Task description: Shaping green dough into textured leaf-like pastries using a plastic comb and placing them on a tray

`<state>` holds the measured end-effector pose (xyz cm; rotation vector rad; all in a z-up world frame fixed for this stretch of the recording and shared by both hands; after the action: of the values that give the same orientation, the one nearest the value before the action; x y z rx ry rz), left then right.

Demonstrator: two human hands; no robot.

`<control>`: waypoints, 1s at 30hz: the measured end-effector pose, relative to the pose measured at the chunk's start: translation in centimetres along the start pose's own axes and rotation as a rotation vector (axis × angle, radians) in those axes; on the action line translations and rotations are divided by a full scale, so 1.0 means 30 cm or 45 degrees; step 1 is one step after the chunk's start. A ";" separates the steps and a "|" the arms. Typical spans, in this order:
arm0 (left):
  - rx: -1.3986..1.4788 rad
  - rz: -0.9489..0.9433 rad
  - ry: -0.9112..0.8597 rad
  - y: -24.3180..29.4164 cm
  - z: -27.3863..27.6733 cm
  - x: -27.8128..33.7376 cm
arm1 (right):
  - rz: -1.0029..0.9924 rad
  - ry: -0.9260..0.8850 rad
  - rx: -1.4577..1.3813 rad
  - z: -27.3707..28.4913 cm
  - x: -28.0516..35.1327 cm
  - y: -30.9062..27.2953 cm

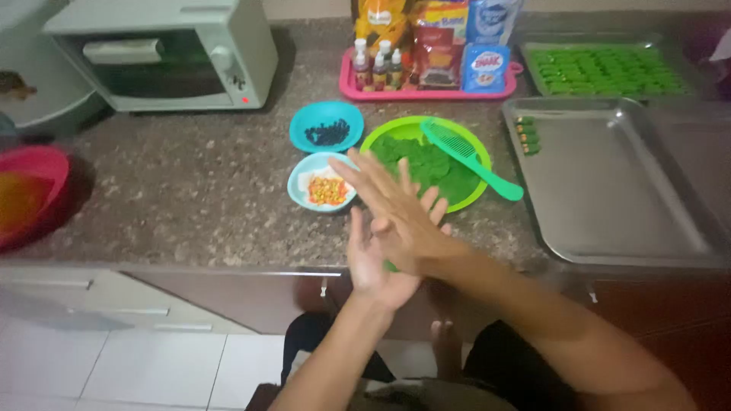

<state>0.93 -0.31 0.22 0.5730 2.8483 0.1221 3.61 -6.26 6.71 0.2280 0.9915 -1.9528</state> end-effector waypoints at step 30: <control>0.025 0.008 0.318 0.042 -0.139 -0.153 | -0.033 -0.182 0.724 0.068 -0.074 0.130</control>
<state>4.49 -1.10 5.40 0.6093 3.0918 0.1784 8.41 -7.35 7.03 0.3863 0.3300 -2.2047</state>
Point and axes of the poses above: each hand's wrist, its own x-axis away from the middle knuckle, its own z-axis out of the back of the hand, y = z × x, the point moved 1 cm from there along -x, towards the middle knuckle, and after that the axes turned 5 degrees about z, right-handed, at the moved point
